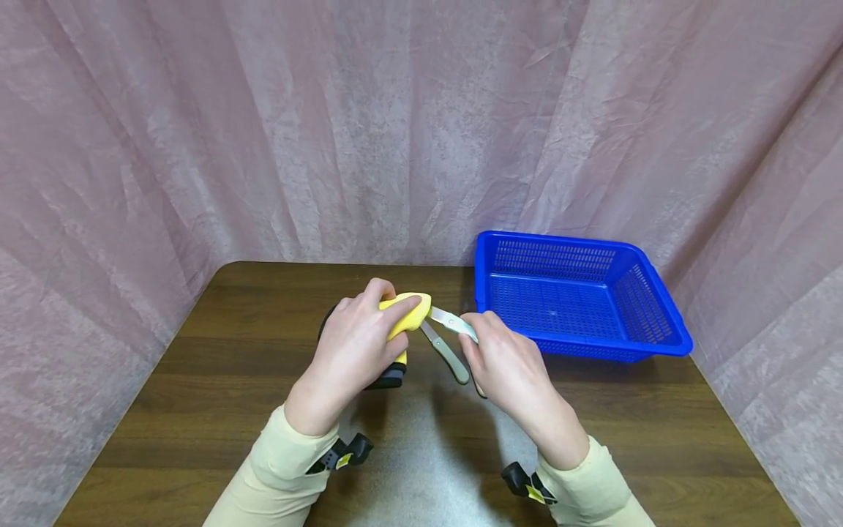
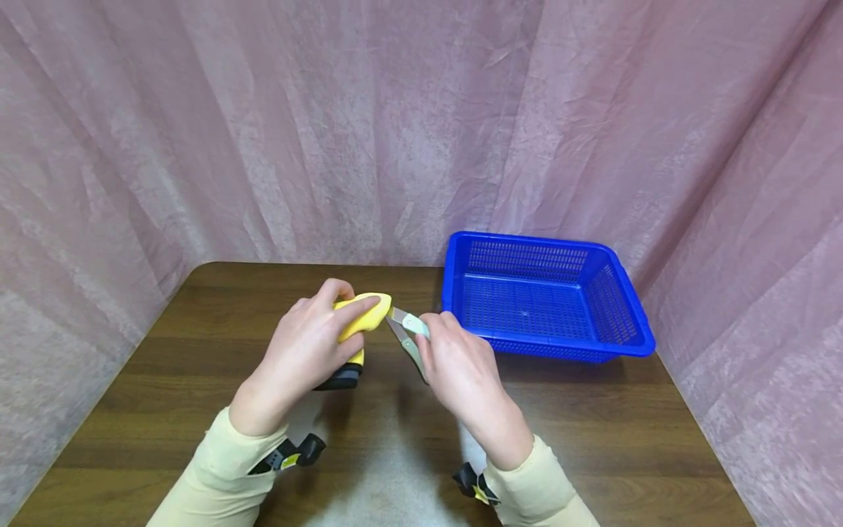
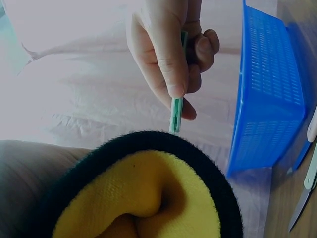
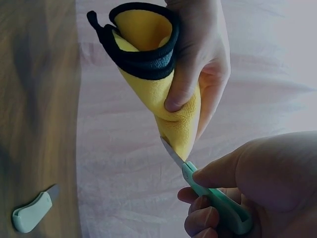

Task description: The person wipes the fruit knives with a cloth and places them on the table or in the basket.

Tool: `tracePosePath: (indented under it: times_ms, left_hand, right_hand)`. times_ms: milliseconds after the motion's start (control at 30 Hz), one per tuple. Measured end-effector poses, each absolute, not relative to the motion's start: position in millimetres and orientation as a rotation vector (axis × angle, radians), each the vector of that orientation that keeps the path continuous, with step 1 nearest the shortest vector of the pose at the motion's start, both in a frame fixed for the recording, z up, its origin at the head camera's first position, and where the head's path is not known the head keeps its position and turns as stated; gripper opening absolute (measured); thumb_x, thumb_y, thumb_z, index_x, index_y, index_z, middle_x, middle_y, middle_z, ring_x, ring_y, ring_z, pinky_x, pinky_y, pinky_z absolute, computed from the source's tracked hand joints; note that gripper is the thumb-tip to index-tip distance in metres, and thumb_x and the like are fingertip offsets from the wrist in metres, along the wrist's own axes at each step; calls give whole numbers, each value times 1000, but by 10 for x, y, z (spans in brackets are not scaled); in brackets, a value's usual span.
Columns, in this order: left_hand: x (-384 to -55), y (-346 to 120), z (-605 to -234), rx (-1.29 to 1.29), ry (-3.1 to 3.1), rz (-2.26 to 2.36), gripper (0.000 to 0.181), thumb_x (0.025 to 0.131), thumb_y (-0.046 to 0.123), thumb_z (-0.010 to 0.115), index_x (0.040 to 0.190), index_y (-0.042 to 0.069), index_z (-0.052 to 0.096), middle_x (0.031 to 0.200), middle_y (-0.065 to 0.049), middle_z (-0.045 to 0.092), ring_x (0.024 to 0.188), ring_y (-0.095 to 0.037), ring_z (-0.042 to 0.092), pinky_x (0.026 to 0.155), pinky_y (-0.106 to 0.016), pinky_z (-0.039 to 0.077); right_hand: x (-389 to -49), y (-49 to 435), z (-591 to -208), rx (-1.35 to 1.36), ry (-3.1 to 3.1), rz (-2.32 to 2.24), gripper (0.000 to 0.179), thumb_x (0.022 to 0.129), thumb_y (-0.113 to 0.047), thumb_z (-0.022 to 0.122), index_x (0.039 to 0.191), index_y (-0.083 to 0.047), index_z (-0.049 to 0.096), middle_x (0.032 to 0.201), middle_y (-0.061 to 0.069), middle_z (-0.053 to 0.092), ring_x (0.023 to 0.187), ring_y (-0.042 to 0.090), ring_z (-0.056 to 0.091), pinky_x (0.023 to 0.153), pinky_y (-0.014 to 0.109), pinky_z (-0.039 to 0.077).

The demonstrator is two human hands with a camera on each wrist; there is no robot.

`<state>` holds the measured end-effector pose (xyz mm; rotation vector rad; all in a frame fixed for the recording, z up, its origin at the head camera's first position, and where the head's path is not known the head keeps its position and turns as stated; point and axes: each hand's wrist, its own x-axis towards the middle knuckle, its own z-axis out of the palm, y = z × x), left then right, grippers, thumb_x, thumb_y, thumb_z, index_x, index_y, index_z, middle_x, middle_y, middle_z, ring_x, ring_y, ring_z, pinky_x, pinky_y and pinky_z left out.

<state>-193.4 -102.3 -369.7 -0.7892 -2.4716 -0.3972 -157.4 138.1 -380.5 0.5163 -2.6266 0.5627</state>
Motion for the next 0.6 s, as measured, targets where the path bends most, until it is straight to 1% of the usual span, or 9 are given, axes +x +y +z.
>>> tracePosePath:
  times_ms: [200, 600]
  left_hand:
    - [-1946, -1050, -3692, -767, -2485, -422, 55, 81, 8, 86, 135, 18, 81, 118, -16, 65, 81, -33, 70, 74, -52, 56]
    - [-1987, -1118, -3688, -708, -2527, -440, 54, 82, 7, 83, 135, 18, 81, 119, -17, 65, 81, -34, 69, 75, -53, 56]
  right_hand:
    - [-1570, 1380, -3795, 512, -2629, 566, 18, 104, -11, 74, 121, -4, 75, 93, 6, 67, 66, 21, 55, 51, 37, 45]
    - [-1567, 1381, -3787, 512, -2627, 567, 18, 105, -11, 73, 121, -4, 75, 92, 6, 66, 67, 21, 55, 53, 38, 46]
